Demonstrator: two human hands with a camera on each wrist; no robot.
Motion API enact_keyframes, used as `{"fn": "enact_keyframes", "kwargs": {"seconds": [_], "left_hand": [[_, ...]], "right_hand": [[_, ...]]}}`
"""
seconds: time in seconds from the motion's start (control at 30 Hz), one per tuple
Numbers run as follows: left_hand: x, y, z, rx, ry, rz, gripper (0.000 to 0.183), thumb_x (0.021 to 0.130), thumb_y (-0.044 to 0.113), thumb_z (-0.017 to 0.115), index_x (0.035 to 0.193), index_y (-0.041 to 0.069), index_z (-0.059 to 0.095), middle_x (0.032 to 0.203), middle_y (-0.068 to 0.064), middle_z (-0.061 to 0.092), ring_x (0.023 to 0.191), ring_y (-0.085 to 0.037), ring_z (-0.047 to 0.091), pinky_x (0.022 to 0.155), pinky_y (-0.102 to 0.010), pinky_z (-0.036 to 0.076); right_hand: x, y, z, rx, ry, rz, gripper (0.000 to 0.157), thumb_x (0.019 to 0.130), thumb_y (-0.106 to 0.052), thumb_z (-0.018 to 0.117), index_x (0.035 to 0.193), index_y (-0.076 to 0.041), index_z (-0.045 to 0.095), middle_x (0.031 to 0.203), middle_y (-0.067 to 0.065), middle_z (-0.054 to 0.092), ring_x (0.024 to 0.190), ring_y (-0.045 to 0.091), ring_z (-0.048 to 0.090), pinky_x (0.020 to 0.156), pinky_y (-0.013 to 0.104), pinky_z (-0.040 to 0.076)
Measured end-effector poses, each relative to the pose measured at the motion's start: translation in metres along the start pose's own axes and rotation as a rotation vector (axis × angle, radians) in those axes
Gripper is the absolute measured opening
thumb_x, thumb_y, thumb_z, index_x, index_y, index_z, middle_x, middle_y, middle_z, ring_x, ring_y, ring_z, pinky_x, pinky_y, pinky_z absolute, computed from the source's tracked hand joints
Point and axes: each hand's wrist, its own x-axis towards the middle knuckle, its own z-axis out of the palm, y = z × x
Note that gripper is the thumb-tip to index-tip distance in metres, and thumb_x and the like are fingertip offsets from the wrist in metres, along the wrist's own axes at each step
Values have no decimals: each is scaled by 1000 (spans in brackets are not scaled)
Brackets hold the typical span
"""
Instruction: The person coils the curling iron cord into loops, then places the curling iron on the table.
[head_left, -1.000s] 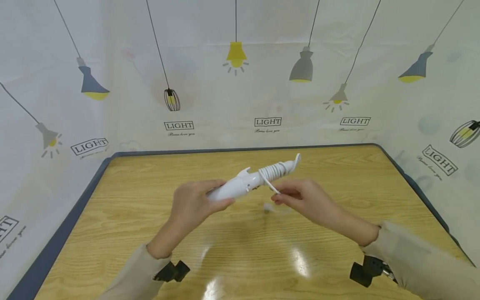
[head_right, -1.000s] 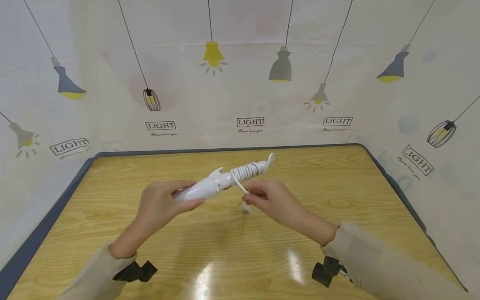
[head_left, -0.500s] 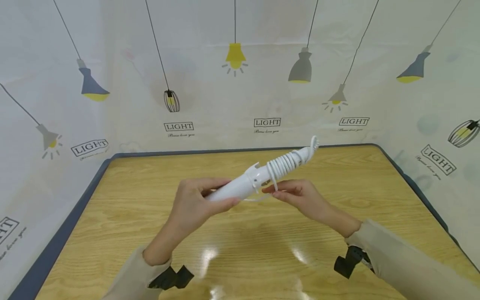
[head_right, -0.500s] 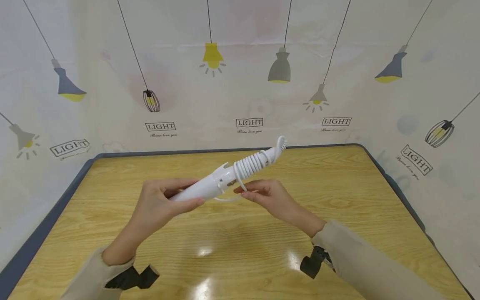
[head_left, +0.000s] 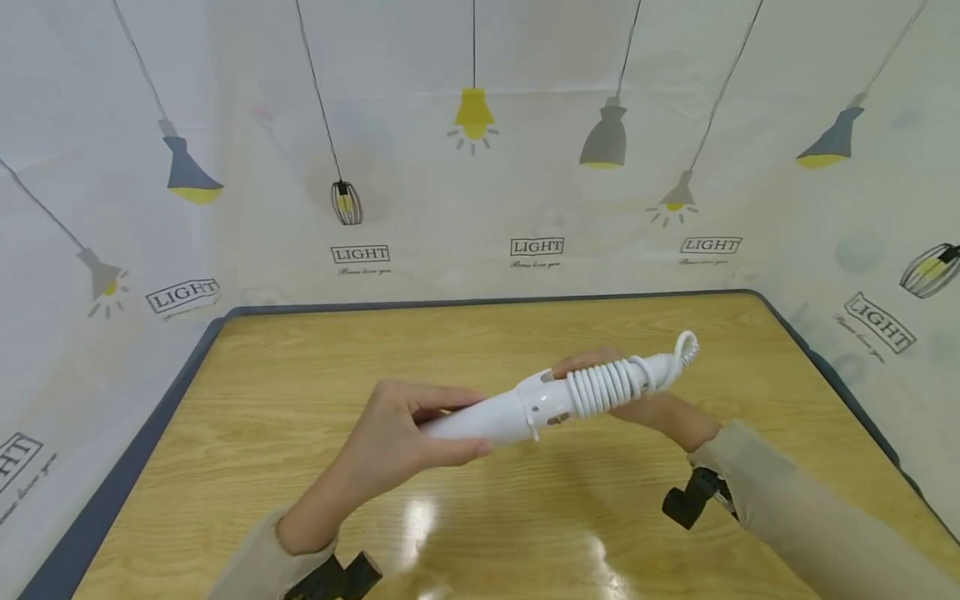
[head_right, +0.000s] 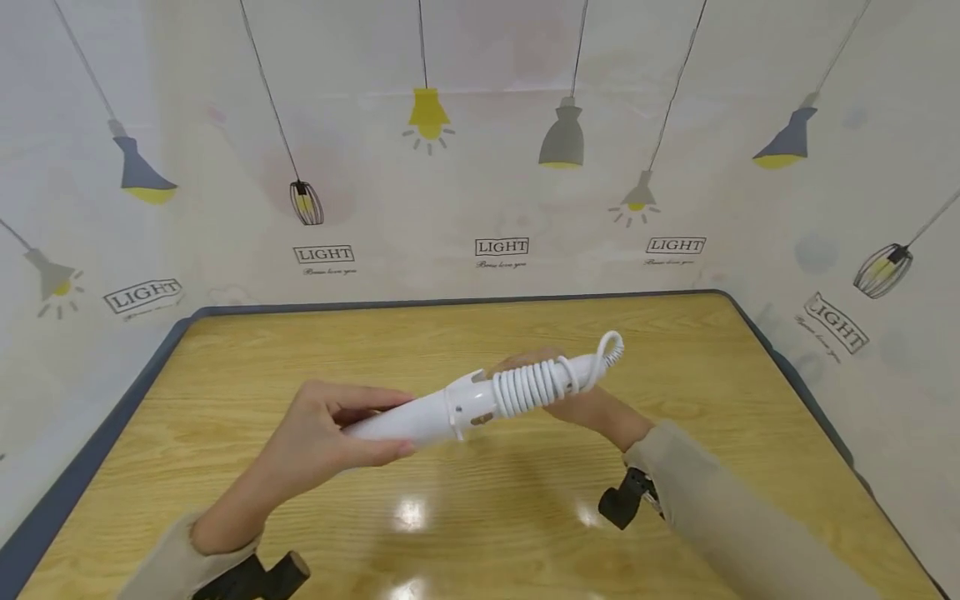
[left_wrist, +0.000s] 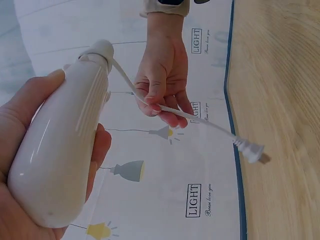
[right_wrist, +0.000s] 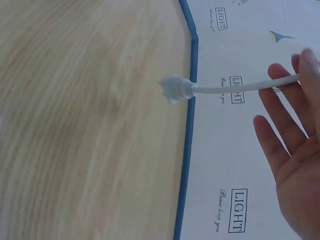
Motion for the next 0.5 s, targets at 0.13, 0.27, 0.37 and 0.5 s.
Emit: {"fn": "enact_keyframes", "kwargs": {"seconds": [0.13, 0.27, 0.37, 0.5], "left_hand": [[-2, -2, -4, 50, -85, 65, 35, 69, 18, 81, 99, 3, 71, 91, -8, 69, 72, -15, 65, 58, -31, 53], [-6, -4, -10, 120, -165, 93, 35, 69, 21, 81, 99, 5, 72, 89, -5, 70, 67, -10, 64, 56, -29, 52], [-9, -7, -11, 228, -216, 160, 36, 68, 25, 81, 98, 7, 73, 89, -2, 70, 66, -5, 62, 55, -24, 51], [-11, -12, -9, 406, -266, 327, 36, 69, 30, 80, 97, 9, 73, 90, 1, 70, 69, 2, 60, 56, -14, 47]], "right_hand": [[5, -7, -12, -179, -104, 46, 25, 87, 2, 58, 110, -6, 66, 107, 3, 66, 93, 16, 62, 76, 31, 50], [8, -21, -15, -346, -170, 247, 11, 84, -7, 65, 93, -4, 71, 94, 4, 68, 90, 17, 62, 76, 31, 50], [11, -29, -14, -377, -233, 311, 9, 79, -14, 70, 85, -8, 72, 83, 1, 66, 80, 16, 60, 70, 31, 49], [18, -37, -10, -382, -321, 381, 11, 75, -20, 73, 81, -10, 72, 76, -4, 62, 74, 10, 57, 68, 31, 50]]}}
